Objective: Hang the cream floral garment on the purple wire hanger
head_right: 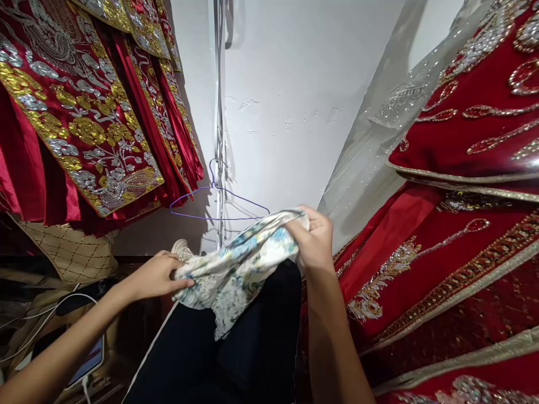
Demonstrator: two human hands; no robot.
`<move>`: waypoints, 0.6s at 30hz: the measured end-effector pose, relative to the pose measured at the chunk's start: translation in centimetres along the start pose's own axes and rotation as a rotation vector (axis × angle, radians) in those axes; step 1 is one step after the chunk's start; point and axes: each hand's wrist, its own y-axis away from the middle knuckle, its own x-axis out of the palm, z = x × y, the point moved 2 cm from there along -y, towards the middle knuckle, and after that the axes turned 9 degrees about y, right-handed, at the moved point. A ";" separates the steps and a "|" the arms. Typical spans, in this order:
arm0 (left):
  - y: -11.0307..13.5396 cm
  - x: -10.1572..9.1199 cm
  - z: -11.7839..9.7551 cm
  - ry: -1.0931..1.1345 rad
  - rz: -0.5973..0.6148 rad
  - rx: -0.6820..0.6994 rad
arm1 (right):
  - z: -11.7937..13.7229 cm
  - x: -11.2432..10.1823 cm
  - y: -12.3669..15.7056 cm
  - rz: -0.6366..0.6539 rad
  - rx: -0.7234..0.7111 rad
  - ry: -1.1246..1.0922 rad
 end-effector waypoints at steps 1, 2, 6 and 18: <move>0.0 -1.2 0.5 -0.066 0.001 -0.009 | -0.8 0.4 -1.2 -0.066 -0.040 -0.039; 0.0 -2.3 0.8 -0.107 0.014 -0.016 | -1.9 1.3 -2.2 -0.075 -0.047 -0.063; 1.0 -4.7 0.5 0.066 0.007 -0.054 | -8.2 8.7 -4.1 0.282 0.032 0.113; 2.6 -4.3 7.3 -0.371 -0.014 -0.138 | -14.1 8.6 -1.5 0.437 -0.111 0.515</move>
